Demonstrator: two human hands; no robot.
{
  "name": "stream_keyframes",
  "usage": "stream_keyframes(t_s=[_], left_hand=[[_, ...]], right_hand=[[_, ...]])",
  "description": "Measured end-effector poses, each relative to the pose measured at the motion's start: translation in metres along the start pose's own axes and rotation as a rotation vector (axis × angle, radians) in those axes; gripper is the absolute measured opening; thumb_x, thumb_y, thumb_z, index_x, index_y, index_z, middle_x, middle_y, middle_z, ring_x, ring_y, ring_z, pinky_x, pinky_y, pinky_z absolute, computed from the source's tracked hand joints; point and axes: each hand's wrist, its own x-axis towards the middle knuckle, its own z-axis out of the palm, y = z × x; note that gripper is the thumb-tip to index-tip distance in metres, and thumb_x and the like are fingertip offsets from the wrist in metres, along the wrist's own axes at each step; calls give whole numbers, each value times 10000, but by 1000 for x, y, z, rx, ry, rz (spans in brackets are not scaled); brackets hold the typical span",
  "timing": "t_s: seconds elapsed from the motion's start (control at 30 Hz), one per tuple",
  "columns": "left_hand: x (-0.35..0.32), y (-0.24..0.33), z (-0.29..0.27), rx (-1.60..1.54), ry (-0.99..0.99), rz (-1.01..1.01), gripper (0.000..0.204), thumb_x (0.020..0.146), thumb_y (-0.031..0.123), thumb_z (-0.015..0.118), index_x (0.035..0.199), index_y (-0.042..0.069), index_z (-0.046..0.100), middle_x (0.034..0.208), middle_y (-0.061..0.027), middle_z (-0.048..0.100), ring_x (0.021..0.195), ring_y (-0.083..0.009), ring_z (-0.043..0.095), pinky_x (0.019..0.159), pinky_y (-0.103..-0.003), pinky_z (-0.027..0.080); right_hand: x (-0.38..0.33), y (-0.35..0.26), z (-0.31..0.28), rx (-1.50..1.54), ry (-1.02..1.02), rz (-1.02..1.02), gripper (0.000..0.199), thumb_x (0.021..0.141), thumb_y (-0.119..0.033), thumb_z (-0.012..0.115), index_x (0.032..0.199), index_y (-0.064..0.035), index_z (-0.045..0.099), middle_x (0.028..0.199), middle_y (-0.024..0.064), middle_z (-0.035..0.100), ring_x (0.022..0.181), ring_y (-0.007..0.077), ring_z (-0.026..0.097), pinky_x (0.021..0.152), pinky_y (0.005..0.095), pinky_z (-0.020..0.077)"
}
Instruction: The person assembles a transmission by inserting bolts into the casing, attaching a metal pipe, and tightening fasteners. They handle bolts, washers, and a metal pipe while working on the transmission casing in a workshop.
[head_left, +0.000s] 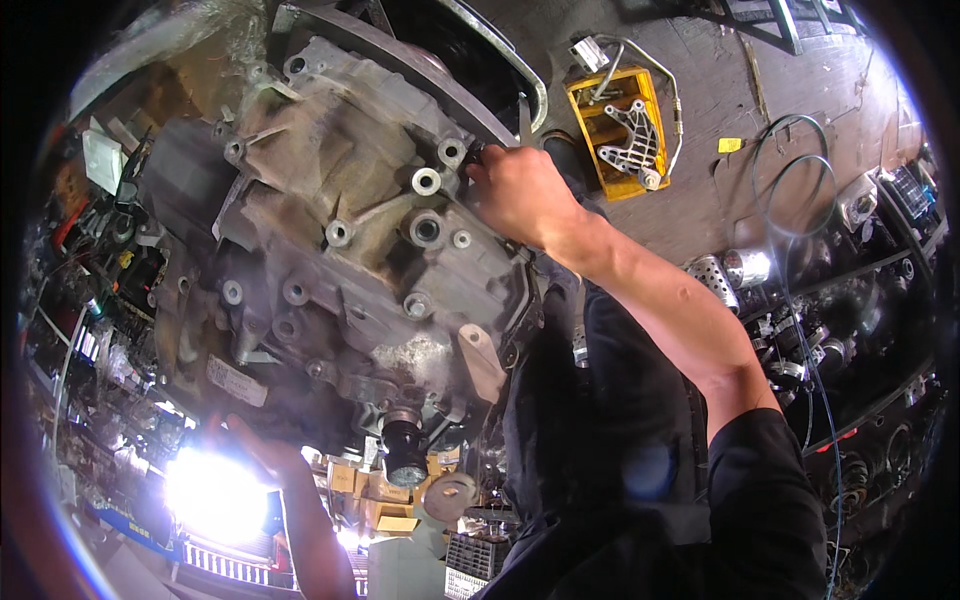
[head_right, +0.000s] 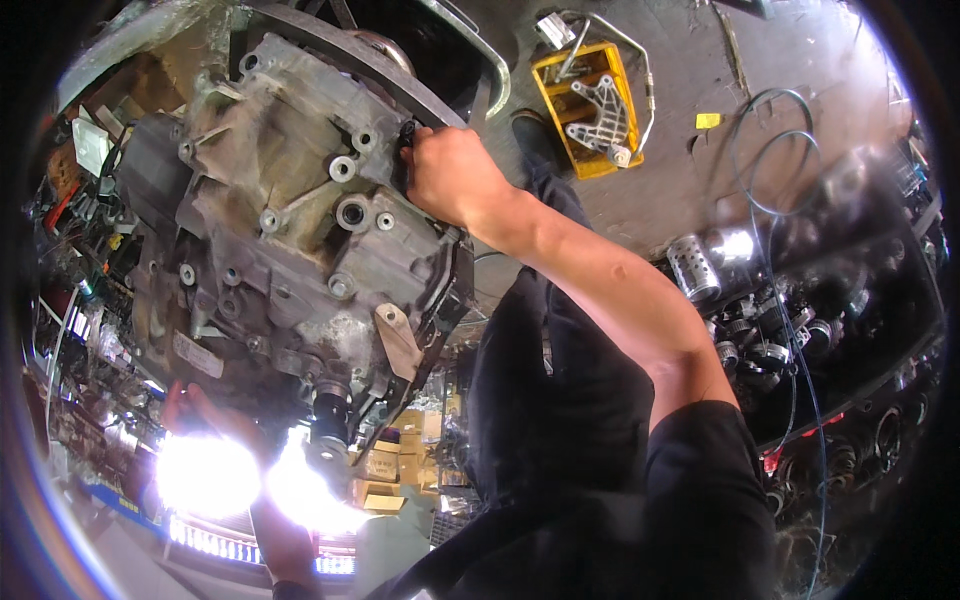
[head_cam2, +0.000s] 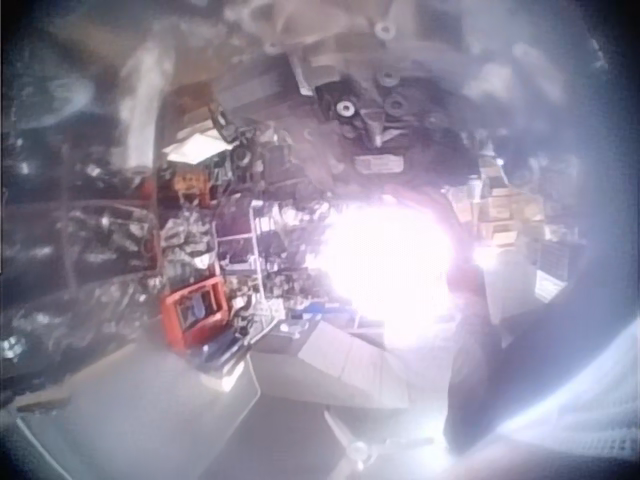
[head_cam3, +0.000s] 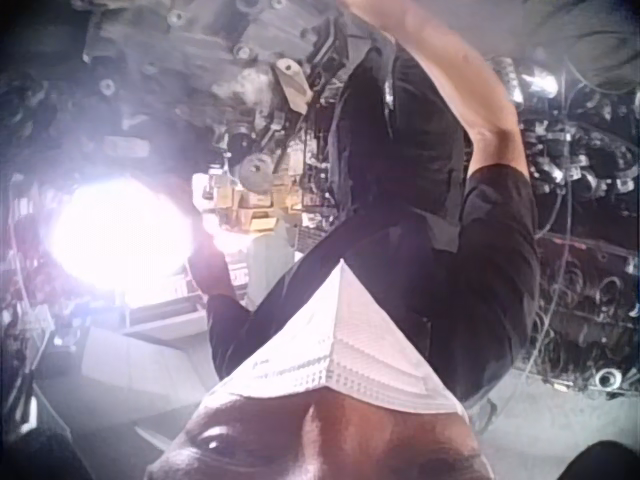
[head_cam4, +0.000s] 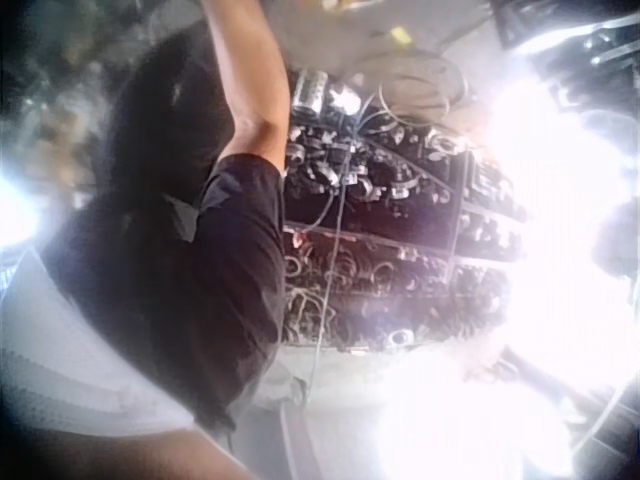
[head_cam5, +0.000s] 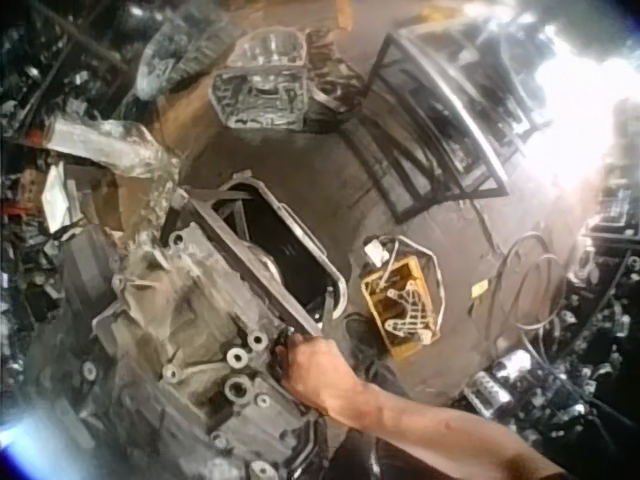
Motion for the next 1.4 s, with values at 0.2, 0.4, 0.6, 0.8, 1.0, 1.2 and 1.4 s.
stream_keyframes(t_s=[0.2,0.4,0.6,0.8,1.0,1.2,1.4], left_hand=[[11,26,2,-99,66,76,188,888,168,737,1024,44,701,1004,-58,590,975,-185,567,887,-356,446],[9,45,0,-50,60,61,179,899,130,724,1040,28,681,979,-67,608,932,-182,574,878,-340,431],[14,41,3,-88,109,128,149,913,102,710,1037,26,678,956,-66,607,902,-179,565,863,-344,431],[7,41,4,-112,176,-11,178,924,120,723,1073,26,695,953,-43,587,846,-148,522,800,-304,418],[-13,66,-33,92,200,137,244,961,8,638,1204,-5,648,977,-84,581,860,-180,545,860,-337,540],[-147,203,-104,-1298,-322,-779,525,1039,438,486,1321,-4,497,1086,-130,576,957,-188,565,859,-312,492],[-162,264,-50,-1262,-1022,-749,890,957,785,417,1382,3,399,1232,-89,504,1101,-173,511,960,-322,408]], right_hand=[[0,2,1,-163,-18,-185,227,882,-164,587,904,57,635,774,232,678,792,387,706,697,464,595],[1,4,-10,-152,-77,-253,224,849,-86,533,920,83,661,816,265,695,826,418,709,763,476,592],[0,2,-5,-268,-37,-209,259,888,-145,557,994,73,651,873,238,712,835,391,716,763,455,598],[-2,10,-13,-43,-49,-99,349,983,-326,636,1009,22,646,860,237,696,802,411,702,700,479,563],[-64,8,-52,253,131,48,272,954,-225,723,1134,-27,678,776,150,688,613,255,644,606,377,511],[-168,-20,-102,551,223,-330,223,811,24,746,1026,-11,700,915,108,707,641,190,634,580,302,509],[-207,-31,-106,576,-178,-533,249,767,-68,743,1006,-13,704,951,74,635,824,246,660,618,359,569]])
